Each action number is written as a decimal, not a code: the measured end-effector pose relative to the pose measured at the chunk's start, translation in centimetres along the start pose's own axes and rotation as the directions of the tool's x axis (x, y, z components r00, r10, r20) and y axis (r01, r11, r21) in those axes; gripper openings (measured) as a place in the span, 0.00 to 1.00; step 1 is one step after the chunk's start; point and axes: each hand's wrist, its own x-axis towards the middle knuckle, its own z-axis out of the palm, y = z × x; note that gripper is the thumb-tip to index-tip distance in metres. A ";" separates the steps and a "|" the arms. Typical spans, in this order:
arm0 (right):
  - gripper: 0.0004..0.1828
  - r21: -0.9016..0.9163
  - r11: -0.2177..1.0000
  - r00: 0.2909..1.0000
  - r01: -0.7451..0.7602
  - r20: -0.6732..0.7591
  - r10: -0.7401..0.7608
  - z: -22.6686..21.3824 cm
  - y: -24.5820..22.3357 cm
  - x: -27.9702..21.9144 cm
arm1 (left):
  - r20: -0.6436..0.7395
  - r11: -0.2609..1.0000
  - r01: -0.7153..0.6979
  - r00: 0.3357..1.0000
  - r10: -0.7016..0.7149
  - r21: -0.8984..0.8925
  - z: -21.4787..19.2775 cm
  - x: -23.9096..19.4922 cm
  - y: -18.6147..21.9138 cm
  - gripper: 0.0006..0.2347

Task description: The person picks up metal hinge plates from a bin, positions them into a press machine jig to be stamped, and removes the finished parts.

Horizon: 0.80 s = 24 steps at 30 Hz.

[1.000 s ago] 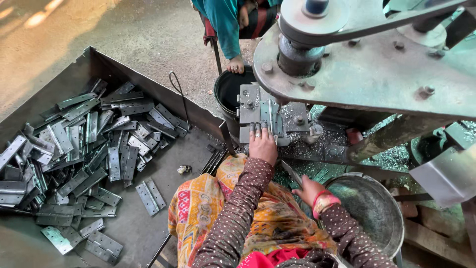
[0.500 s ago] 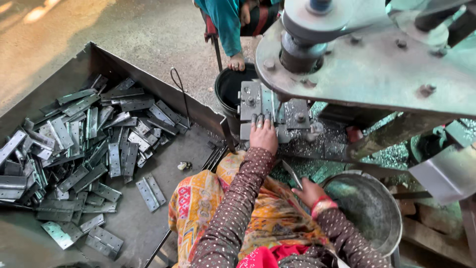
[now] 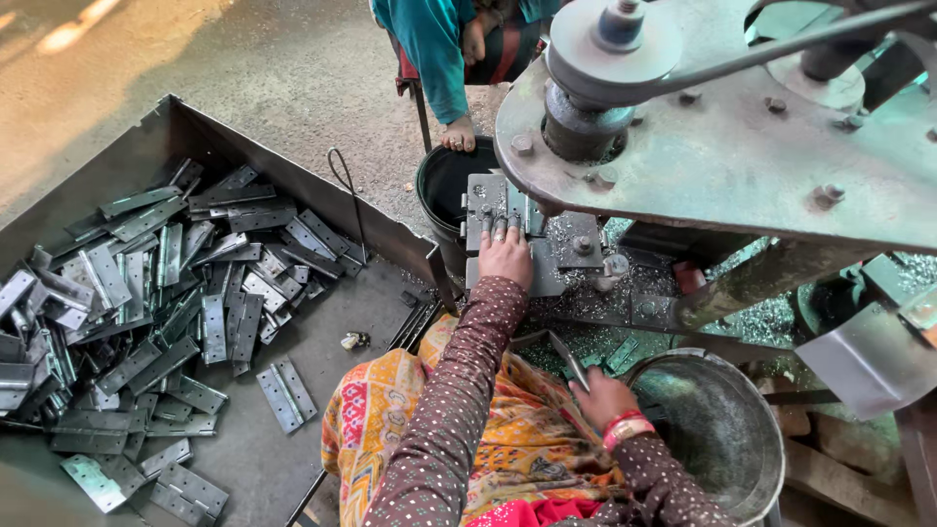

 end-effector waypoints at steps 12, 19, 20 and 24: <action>0.25 0.281 0.888 0.788 0.364 -0.602 -0.133 -11.0 -5.8 -0.8 | 0.048 0.982 -0.140 0.990 0.134 0.130 -3.5 -10.3 4.0 0.14; 0.22 0.244 0.865 0.717 0.438 -0.675 -0.173 -11.6 -6.5 -2.0 | -0.434 0.937 -0.349 0.840 0.326 0.028 -3.1 -13.5 3.0 0.07; 0.23 0.261 0.860 0.714 0.438 -0.682 -0.157 -11.8 -6.5 -2.0 | -0.430 0.924 -0.381 0.838 0.337 -0.018 -3.1 -13.1 2.7 0.06; 0.21 0.271 0.859 0.685 0.435 -0.719 -0.120 -11.9 -6.7 -2.0 | -0.502 0.893 -0.402 0.825 0.258 -0.202 -2.8 -10.9 2.3 0.05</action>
